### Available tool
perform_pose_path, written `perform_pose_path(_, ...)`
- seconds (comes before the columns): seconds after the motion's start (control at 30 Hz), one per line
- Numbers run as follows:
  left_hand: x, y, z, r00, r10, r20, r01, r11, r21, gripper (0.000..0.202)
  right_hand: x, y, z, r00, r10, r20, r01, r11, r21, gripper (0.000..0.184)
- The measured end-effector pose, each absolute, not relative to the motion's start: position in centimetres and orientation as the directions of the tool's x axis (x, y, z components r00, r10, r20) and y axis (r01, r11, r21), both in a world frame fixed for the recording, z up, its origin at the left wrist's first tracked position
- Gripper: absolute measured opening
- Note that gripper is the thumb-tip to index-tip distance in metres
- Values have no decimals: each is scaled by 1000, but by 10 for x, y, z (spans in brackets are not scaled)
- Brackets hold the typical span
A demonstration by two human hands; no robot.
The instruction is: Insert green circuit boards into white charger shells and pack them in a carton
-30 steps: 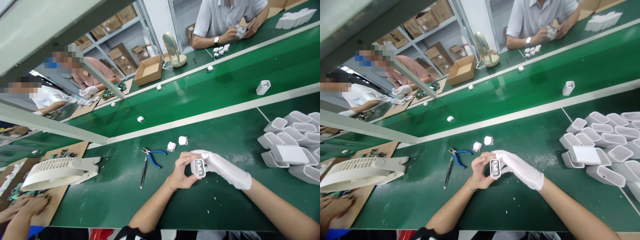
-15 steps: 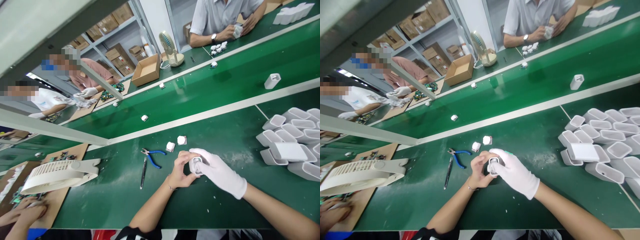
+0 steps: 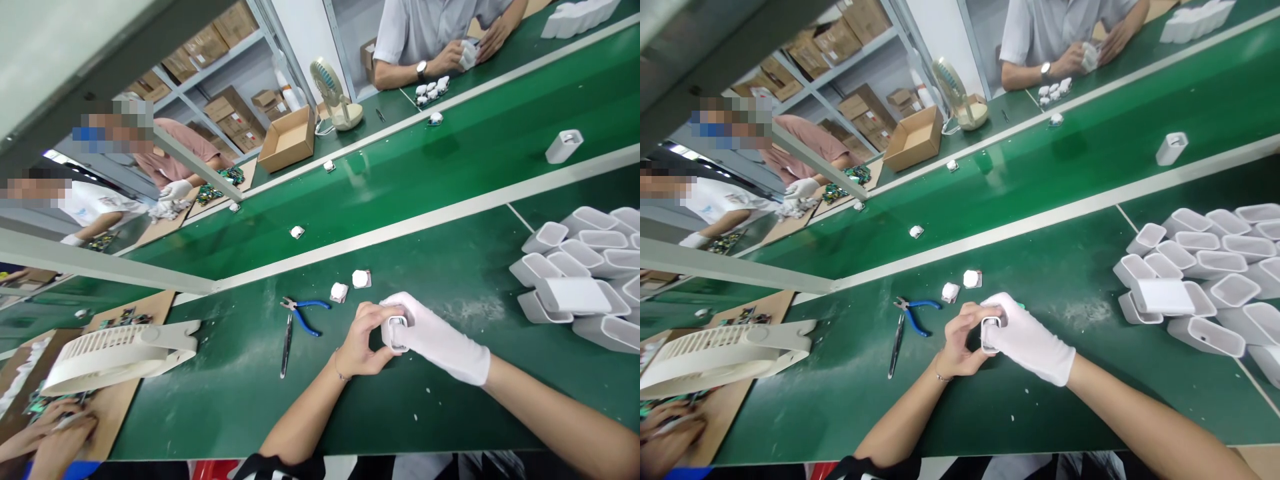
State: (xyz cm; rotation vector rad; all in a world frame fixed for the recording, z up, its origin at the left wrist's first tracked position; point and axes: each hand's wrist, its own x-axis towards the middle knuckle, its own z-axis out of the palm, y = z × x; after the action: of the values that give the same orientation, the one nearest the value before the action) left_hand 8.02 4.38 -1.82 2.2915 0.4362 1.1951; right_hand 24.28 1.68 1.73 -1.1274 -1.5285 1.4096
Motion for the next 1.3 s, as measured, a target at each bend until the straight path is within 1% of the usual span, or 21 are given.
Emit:
perform_pose_path(0.07,80,44,-18,581,489,651,51,-820,570,62,243,17,17,-262,956,-134,109,-109,-988,12)
perform_pose_path(0.13,81,44,-18,587,505,633,34,-796,604,61,247,18,21,-256,941,-220,112,-197,-974,12)
perform_pose_path(0.2,81,43,-19,578,541,610,0,-748,664,60,255,21,27,-330,917,-224,121,-194,-973,8)
perform_pose_path(0.27,80,41,-21,562,585,584,-24,-695,719,60,264,24,32,-414,892,-182,106,-152,-983,14)
perform_pose_path(0.37,77,39,-25,544,631,553,-12,-654,757,61,273,27,34,-450,886,-111,112,-67,-991,29)
perform_pose_path(0.43,75,38,-27,542,652,531,-9,-627,779,62,275,27,34,-401,915,-46,136,9,-991,35)
perform_pose_path(0.5,74,37,-27,551,675,490,-37,-567,823,62,277,26,36,-356,931,83,181,156,-971,35)
perform_pose_path(0.53,73,36,-27,558,687,466,-55,-529,847,61,278,25,38,-366,917,161,215,251,-944,32)
perform_pose_path(0.6,74,35,-25,571,699,431,-87,-470,878,61,279,23,42,-460,842,284,269,436,-858,25)
perform_pose_path(0.63,75,35,-23,576,700,421,-99,-452,886,61,279,23,44,-510,801,314,283,501,-818,24)
perform_pose_path(0.7,76,35,-20,581,698,419,-121,-435,892,61,278,23,45,-564,761,321,309,554,-773,23)
perform_pose_path(0.83,76,36,-16,590,696,409,-134,-416,900,63,272,22,43,-561,756,337,351,587,-730,23)
perform_pose_path(0.9,75,36,-16,593,690,415,-119,-435,893,64,272,22,42,-557,750,355,335,595,-731,25)
perform_pose_path(0.97,74,37,-18,577,686,443,-101,-479,872,65,276,22,41,-501,776,384,270,562,-782,31)
perform_pose_path(1.0,74,38,-19,564,682,465,-87,-511,855,66,279,23,40,-425,812,401,221,522,-824,35)
perform_pose_path(1.1,74,39,-20,512,693,507,-53,-564,824,64,288,28,32,-51,913,404,62,407,-911,44)
perform_pose_path(1.13,75,40,-19,477,729,491,-71,-525,848,65,290,31,28,51,919,391,38,389,-920,43)
perform_pose_path(1.17,76,41,-17,424,791,442,-108,-441,891,64,291,35,22,119,917,381,46,378,-924,41)
perform_pose_path(1.2,78,43,-14,356,864,356,-166,-316,934,64,291,39,16,152,911,383,87,373,-924,39)
perform_pose_path(1.23,81,45,-9,289,928,234,-242,-165,956,63,291,44,9,160,909,385,155,362,-919,37)
perform_pose_path(1.3,87,52,3,189,981,-51,-408,125,904,54,289,53,-5,137,917,376,316,319,-894,37)
